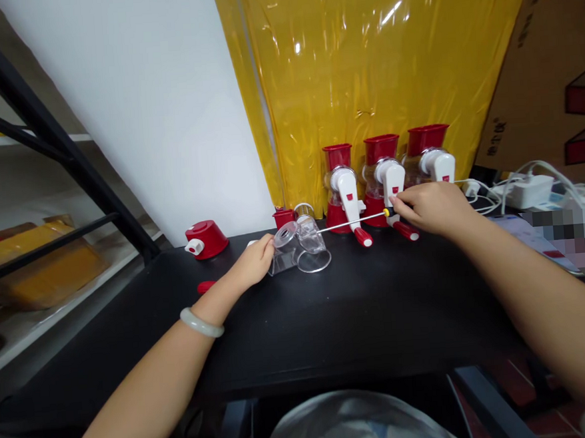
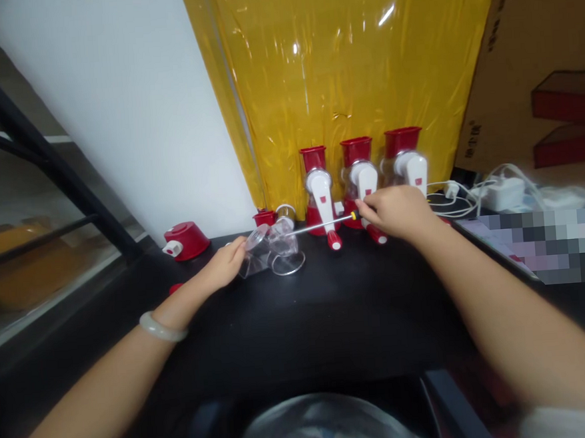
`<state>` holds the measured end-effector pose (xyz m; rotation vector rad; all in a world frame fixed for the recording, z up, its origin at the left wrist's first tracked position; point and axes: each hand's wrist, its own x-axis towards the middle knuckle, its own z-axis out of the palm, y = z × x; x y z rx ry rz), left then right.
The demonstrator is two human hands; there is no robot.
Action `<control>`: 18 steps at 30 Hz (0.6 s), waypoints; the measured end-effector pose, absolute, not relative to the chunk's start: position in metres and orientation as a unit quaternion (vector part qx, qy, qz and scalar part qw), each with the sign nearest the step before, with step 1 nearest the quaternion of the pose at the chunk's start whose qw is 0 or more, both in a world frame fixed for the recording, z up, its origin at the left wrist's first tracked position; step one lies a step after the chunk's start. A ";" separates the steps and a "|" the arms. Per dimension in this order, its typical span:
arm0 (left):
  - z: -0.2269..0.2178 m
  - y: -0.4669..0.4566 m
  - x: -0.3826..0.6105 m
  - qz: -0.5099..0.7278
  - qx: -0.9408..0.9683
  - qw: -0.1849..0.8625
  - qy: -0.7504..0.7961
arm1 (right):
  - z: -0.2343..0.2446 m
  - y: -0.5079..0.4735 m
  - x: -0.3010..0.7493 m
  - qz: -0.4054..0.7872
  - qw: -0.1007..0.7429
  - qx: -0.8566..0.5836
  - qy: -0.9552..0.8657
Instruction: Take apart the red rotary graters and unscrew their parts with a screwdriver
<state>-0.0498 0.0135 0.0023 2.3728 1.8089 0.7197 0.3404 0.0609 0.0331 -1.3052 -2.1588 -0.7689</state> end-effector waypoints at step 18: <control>-0.003 0.018 -0.055 0.237 0.774 0.047 0.585 | 0.040 0.058 0.343 -0.281 0.293 -0.433 -0.805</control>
